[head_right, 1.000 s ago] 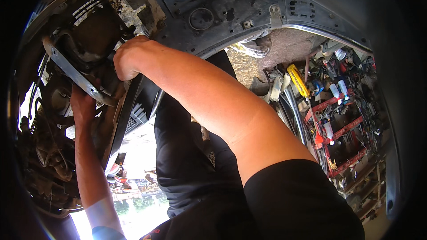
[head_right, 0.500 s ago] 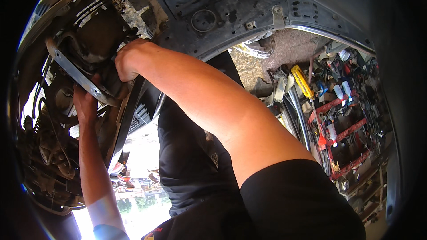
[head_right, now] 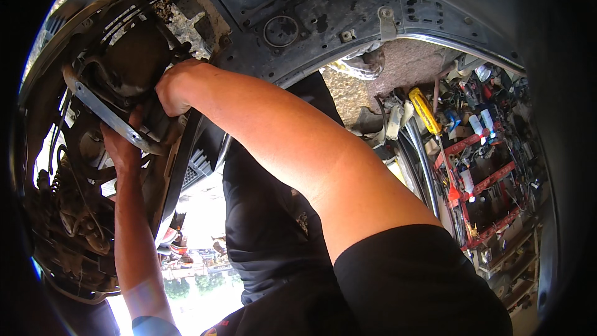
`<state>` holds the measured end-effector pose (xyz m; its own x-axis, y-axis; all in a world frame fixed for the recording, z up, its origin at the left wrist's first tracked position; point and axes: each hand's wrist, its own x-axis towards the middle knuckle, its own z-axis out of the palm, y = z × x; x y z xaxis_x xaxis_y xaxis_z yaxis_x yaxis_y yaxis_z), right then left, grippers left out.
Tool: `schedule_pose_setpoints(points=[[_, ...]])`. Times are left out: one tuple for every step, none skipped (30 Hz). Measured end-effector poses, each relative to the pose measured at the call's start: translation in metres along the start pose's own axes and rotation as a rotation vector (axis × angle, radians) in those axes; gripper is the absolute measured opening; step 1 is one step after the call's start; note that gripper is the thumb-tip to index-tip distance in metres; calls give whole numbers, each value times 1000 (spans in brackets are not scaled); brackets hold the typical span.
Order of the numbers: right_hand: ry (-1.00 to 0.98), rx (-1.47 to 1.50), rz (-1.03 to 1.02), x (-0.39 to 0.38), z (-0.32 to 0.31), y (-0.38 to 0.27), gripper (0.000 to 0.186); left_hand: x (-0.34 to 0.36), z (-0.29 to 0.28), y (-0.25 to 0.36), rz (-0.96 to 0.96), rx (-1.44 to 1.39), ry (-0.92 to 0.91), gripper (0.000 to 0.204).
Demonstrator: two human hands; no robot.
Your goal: The person removes a motorcycle engine cover using a wrench and impact driver, cleans the cover with a cloth, and reinstalls it. The person also handles a metal plate and secures it to the engine area.
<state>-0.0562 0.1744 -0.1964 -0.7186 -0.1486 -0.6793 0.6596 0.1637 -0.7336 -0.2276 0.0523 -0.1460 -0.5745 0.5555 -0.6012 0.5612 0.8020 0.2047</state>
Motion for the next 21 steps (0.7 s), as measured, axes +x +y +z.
schedule_pose_setpoints(points=[[1, 8, 0, 0, 0, 0, 32, 0, 2, -2, -11, -11, -13, 99], [-7, 8, 1, 0, 0, 0, 32, 0, 3, -3, -23, -1, -12, 100], [-4, 10, -6, 1, 0, 1, 31, 0, 2, -3, -68, 26, 13, 101], [5, 2, -1, 0, 1, 1, 30, 1, 3, -2, -88, 83, 23, 102], [17, -5, 21, 1, 1, 0, 29, -2, 3, 0, -50, 64, 10, 83], [-23, -14, 16, 1, 1, 0, 29, -5, 2, 3, -42, 2, 0, 83], [-53, -22, 30, 2, 1, -1, 29, -6, 0, 6, -111, -2, -18, 84], [-57, -19, 48, 2, 0, -2, 29, -8, -3, 9, -119, -27, -56, 84], [-31, 5, 67, 0, 0, -4, 31, -8, -8, 11, -130, -48, -79, 84], [-50, -27, 54, -2, -1, -5, 32, -8, -12, 13, -114, -37, -91, 85], [-40, -18, 101, -5, -1, -7, 34, -9, -18, 14, -113, -119, -128, 80], [24, 3, 123, -10, -2, -8, 30, -7, -25, 13, -99, -143, -147, 72], [66, 21, 117, -16, -2, -9, 28, -5, -31, 11, -114, -148, -171, 65], [106, 36, 113, -24, -3, -7, 27, -5, -40, 7, -156, -198, -191, 61], [159, 17, 102, -30, -5, -6, 25, 0, -44, 4, -136, -255, -91, 60], [219, -3, 88, -36, -6, -5, 24, 5, -46, 1, -116, -313, 8, 59], [276, 13, 90, -41, -8, -4, 24, 10, -48, -3, -91, -363, 106, 58], [341, 36, 90, -45, -9, -2, 25, 20, -49, -6, -76, -295, 160, 54], [421, 50, 77, -47, -11, -2, 25, 28, -47, -9, -66, -326, 160, 53], [479, 98, 71, -48, -14, -1, 25, 36, -44, -10, -73, -355, 162, 52], [545, 144, 58, -47, -17, -3, 26, 40, -40, -10, -81, -383, 158, 52]])
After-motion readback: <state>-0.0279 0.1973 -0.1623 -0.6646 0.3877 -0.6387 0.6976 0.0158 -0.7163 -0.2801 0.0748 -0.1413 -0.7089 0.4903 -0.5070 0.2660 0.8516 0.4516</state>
